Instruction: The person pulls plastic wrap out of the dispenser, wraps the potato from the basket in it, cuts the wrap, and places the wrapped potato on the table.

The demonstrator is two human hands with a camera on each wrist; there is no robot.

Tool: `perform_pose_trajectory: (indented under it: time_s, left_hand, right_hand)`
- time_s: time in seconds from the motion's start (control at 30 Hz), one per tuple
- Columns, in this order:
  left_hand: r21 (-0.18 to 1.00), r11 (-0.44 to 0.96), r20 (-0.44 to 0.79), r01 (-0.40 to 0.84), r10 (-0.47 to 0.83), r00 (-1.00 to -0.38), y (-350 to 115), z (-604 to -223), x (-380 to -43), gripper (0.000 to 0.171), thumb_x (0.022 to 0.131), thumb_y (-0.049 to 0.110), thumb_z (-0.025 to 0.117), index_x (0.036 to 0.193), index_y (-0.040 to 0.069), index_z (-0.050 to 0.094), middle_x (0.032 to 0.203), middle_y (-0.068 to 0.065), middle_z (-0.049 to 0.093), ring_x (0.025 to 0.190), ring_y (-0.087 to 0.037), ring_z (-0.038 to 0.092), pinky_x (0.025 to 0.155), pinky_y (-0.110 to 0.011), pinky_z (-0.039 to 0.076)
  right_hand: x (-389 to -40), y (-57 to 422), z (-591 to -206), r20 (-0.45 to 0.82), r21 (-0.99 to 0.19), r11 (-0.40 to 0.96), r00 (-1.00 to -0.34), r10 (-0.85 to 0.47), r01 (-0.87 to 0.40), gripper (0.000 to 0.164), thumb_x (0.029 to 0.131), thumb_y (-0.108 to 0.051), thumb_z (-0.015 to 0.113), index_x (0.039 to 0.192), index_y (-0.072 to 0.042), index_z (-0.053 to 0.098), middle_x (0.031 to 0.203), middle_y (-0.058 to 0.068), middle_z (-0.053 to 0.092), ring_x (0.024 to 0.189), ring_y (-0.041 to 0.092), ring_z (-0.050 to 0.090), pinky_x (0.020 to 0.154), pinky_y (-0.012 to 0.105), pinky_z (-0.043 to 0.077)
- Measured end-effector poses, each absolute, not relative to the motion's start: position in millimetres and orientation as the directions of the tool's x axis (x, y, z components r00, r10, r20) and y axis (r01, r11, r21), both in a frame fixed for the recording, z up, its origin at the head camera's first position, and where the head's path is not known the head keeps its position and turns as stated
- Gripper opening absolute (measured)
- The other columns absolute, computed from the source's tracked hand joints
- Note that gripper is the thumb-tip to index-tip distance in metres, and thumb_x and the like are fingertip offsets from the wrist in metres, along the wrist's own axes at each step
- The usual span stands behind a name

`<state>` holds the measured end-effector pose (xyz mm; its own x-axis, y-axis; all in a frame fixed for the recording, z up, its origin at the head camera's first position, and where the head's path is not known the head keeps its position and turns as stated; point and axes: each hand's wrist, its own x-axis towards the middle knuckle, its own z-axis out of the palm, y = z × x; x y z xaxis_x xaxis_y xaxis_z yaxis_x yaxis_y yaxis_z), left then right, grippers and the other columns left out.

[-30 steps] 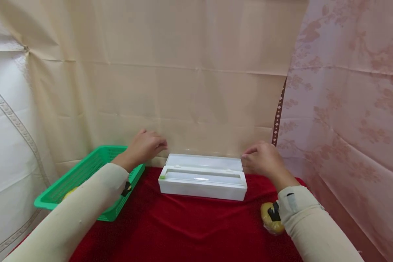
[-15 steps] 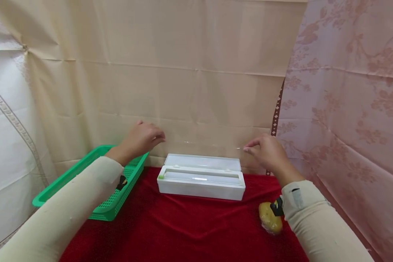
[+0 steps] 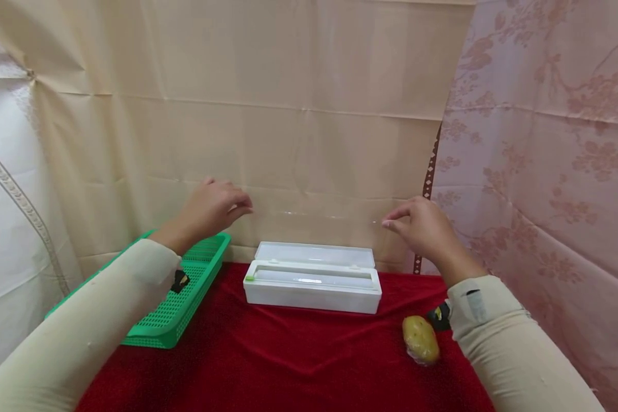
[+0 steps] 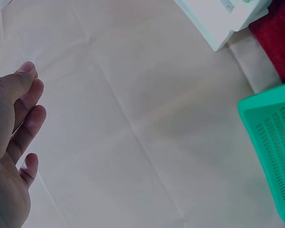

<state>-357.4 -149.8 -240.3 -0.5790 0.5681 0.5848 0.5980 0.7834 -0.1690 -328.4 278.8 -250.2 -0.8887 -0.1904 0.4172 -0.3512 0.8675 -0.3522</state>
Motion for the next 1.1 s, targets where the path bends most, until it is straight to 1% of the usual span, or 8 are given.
perform_pose_trajectory:
  time_s: [0.07, 0.2, 0.37, 0.43, 0.6, 0.7, 0.9, 1.1]
  left_hand:
    - [-0.171, 0.776, 0.592, 0.608, 0.574, -0.566, -150.3, -238.2, -355.6, 0.011, 0.093, 0.027, 0.078, 0.096, 0.017, 0.08, 0.093, 0.001, 0.079, 0.09, -0.022, 0.066, 0.08, -0.042, 0.035]
    - [-0.17, 0.758, 0.612, 0.63, 0.582, -0.536, -152.8, -233.2, -351.5, 0.009, 0.093, 0.024, 0.079, 0.095, 0.016, 0.08, 0.09, 0.001, 0.078, 0.088, -0.022, 0.065, 0.078, -0.041, 0.034]
    - [-0.184, 0.744, 0.631, 0.643, 0.59, -0.503, -154.3, -225.7, -347.4, 0.009, 0.092, 0.023, 0.08, 0.094, 0.015, 0.08, 0.088, 0.0, 0.078, 0.086, -0.024, 0.064, 0.076, -0.041, 0.033]
    - [-0.196, 0.737, 0.636, 0.646, 0.597, -0.488, -155.1, -222.5, -346.3, 0.008, 0.092, 0.022, 0.08, 0.094, 0.015, 0.08, 0.088, 0.0, 0.077, 0.084, -0.024, 0.064, 0.075, -0.041, 0.033]
    - [-0.214, 0.723, 0.636, 0.657, 0.613, -0.468, -156.7, -213.0, -342.1, 0.008, 0.093, 0.023, 0.079, 0.094, 0.015, 0.079, 0.088, -0.001, 0.077, 0.085, -0.025, 0.063, 0.075, -0.042, 0.032]
    - [-0.222, 0.722, 0.63, 0.655, 0.619, -0.469, -157.3, -207.4, -338.5, 0.01, 0.093, 0.024, 0.078, 0.095, 0.015, 0.079, 0.09, -0.001, 0.078, 0.087, -0.025, 0.064, 0.076, -0.041, 0.033]
    - [-0.221, 0.714, 0.634, 0.665, 0.623, -0.458, -158.7, -199.4, -331.1, 0.011, 0.093, 0.025, 0.078, 0.097, 0.015, 0.079, 0.092, -0.002, 0.078, 0.088, -0.024, 0.064, 0.077, -0.04, 0.036]
    - [-0.237, 0.695, 0.661, 0.679, 0.628, -0.411, -159.8, -193.2, -321.8, 0.011, 0.093, 0.025, 0.078, 0.096, 0.014, 0.079, 0.09, -0.001, 0.078, 0.087, -0.023, 0.065, 0.076, -0.04, 0.036]
  right_hand:
    - [-326.5, 279.7, -247.0, 0.424, -0.349, 0.869, -0.886, -0.188, -0.351, 0.02, 0.095, -0.026, 0.077, 0.103, -0.009, 0.082, 0.112, 0.017, 0.068, 0.096, 0.032, 0.058, 0.075, 0.041, 0.042]
    - [-325.0, 280.6, -240.6, 0.44, -0.34, 0.863, -0.874, -0.205, -0.374, 0.018, 0.095, -0.025, 0.077, 0.102, -0.009, 0.082, 0.112, 0.017, 0.07, 0.1, 0.033, 0.06, 0.078, 0.043, 0.044]
    - [-322.7, 282.8, -231.8, 0.459, -0.333, 0.854, -0.86, -0.224, -0.4, 0.018, 0.095, -0.024, 0.077, 0.101, -0.008, 0.082, 0.114, 0.019, 0.072, 0.109, 0.037, 0.062, 0.087, 0.052, 0.046]
    - [-321.1, 283.4, -229.1, 0.467, -0.327, 0.854, -0.854, -0.227, -0.406, 0.018, 0.095, -0.025, 0.077, 0.1, -0.008, 0.082, 0.114, 0.018, 0.072, 0.11, 0.037, 0.062, 0.088, 0.053, 0.045]
    - [-314.9, 283.8, -222.1, 0.495, -0.318, 0.855, -0.84, -0.22, -0.411, 0.017, 0.095, -0.024, 0.077, 0.1, -0.008, 0.082, 0.112, 0.017, 0.071, 0.102, 0.034, 0.062, 0.079, 0.044, 0.043]
    - [-310.0, 283.1, -217.6, 0.51, -0.329, 0.853, -0.836, -0.201, -0.406, 0.016, 0.094, -0.023, 0.078, 0.1, -0.008, 0.082, 0.114, 0.017, 0.07, 0.102, 0.034, 0.061, 0.078, 0.043, 0.042]
    - [-300.3, 281.9, -209.0, 0.509, -0.349, 0.848, -0.841, -0.184, -0.398, 0.017, 0.094, -0.022, 0.078, 0.102, -0.007, 0.081, 0.12, 0.018, 0.067, 0.113, 0.038, 0.058, 0.085, 0.051, 0.042]
    - [-291.3, 283.1, -204.0, 0.519, -0.365, 0.838, -0.836, -0.179, -0.406, 0.018, 0.093, -0.022, 0.079, 0.102, -0.005, 0.08, 0.124, 0.017, 0.064, 0.119, 0.04, 0.055, 0.092, 0.058, 0.043]
